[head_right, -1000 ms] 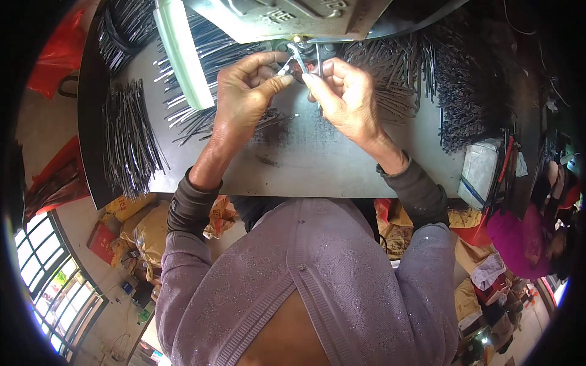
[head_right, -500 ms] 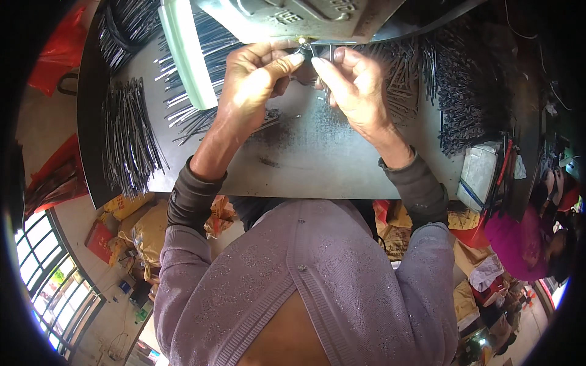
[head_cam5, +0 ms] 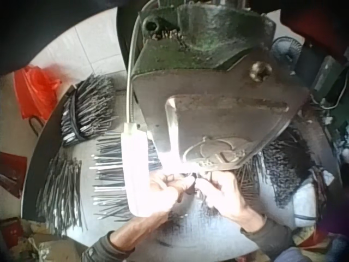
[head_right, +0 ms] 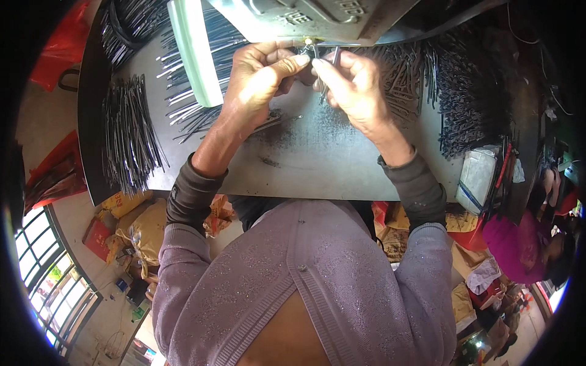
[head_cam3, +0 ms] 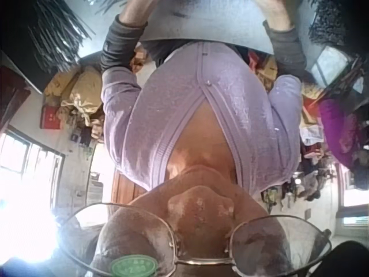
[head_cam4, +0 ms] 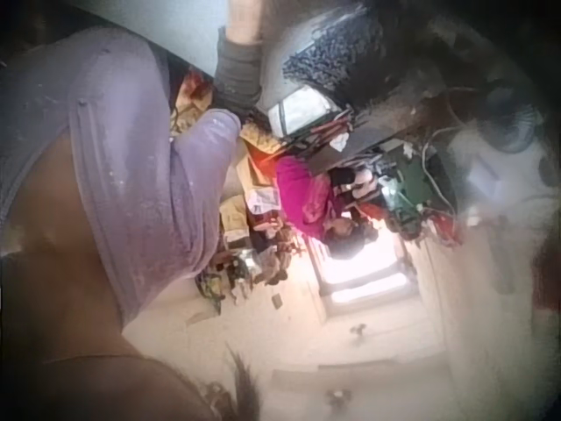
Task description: The recorder uses an industrial machine to process and assemble thin metal rods, likely as part of a manufacturing line.
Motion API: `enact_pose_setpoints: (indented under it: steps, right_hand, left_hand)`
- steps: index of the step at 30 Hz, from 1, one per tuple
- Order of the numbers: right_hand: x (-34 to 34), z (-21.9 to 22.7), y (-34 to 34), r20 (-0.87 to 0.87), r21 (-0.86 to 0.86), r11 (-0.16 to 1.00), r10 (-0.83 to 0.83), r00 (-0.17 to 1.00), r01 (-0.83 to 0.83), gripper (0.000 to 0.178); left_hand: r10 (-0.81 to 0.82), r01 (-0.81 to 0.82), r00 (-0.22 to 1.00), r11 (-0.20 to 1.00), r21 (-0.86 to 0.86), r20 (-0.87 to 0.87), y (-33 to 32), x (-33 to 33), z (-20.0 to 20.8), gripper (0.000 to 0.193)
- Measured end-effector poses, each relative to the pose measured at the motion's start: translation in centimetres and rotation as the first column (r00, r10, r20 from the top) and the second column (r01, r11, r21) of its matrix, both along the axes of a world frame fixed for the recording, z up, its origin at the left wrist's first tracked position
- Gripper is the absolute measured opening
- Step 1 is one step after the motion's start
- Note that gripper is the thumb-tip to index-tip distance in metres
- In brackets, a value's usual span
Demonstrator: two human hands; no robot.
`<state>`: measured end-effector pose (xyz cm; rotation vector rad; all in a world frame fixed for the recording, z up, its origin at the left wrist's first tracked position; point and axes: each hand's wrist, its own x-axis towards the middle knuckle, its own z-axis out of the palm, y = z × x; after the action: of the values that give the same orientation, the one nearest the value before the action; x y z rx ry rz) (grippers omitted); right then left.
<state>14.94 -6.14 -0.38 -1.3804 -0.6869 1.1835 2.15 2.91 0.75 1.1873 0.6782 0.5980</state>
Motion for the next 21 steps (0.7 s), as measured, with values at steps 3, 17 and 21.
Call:
enact_pose_setpoints:
  steps: [3, 17, 21]
  right_hand:
    - [1.1, 0.0, -0.1, -0.266, -0.024, 0.997, 0.063, 0.962, -0.072, 0.017]
    - [-0.4, 0.0, -1.5, 0.032, 0.066, 0.995, 0.07, 0.997, -0.072, 0.015]
    - [-0.4, 0.3, -1.8, 0.103, 0.018, 0.998, 0.055, 0.993, -0.057, 0.013]
  left_hand:
    - [-0.022, 0.042, 0.996, 0.97, 0.239, -0.086, 0.6, -0.3, -1.0, 0.016]
    - [0.127, -0.126, 0.992, 0.989, -0.077, 0.001, -0.2, 0.0, 0.4, 0.013]
    - [0.153, -0.153, 0.988, 0.988, 0.007, 0.016, -0.7, 0.9, 0.2, 0.01]
